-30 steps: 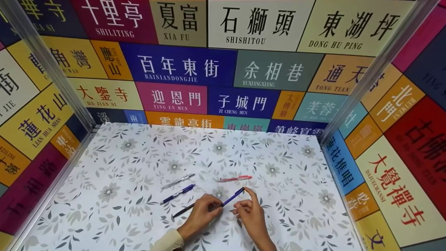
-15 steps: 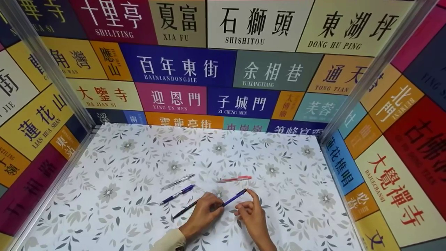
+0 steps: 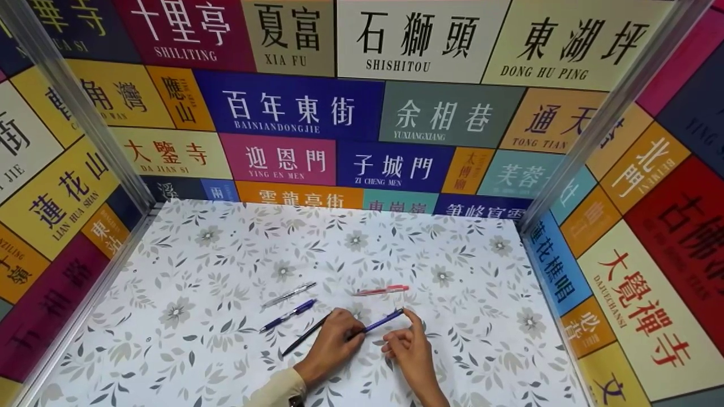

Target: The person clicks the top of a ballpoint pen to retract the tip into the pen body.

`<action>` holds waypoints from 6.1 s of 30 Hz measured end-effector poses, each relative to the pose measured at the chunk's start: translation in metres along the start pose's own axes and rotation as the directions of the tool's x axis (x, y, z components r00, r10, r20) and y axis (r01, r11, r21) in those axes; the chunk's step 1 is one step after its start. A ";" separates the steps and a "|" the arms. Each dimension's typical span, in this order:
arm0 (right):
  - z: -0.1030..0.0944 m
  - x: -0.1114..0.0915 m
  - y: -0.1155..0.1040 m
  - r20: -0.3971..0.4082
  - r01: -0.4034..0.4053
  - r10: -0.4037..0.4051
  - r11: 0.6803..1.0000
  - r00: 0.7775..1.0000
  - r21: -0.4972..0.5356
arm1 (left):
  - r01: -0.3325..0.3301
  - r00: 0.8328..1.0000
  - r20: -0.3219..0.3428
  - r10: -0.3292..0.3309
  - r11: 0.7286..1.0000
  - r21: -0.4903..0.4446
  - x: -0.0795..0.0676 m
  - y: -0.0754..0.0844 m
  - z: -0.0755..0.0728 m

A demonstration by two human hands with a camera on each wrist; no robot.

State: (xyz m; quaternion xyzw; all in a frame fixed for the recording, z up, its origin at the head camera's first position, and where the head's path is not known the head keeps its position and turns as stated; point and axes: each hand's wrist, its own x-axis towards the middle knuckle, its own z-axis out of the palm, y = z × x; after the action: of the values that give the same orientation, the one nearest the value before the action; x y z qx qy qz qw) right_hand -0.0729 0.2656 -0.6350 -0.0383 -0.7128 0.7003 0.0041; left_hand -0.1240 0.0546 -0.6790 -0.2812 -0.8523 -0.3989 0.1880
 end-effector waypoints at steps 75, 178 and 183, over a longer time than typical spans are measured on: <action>-0.011 0.033 0.009 -0.315 -0.138 -0.011 0.885 0.949 -0.446 | -0.084 0.996 0.024 0.082 0.989 0.119 0.016 0.006 -0.009; -0.018 0.116 0.011 -0.288 -0.129 -0.087 0.747 0.954 -0.653 | -0.080 0.989 0.138 0.052 0.976 0.201 0.080 -0.061 0.010; -0.018 0.116 0.011 -0.290 -0.131 -0.089 0.742 0.953 -0.657 | -0.049 0.989 0.144 0.027 0.987 0.151 0.079 -0.066 0.011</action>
State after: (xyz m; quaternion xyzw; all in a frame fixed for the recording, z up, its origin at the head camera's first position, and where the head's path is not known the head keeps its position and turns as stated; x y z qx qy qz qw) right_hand -0.1871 0.2905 -0.6516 -0.1521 -0.9066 0.3830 0.0912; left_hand -0.2275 0.0551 -0.6805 -0.3095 -0.8864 -0.3070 0.1558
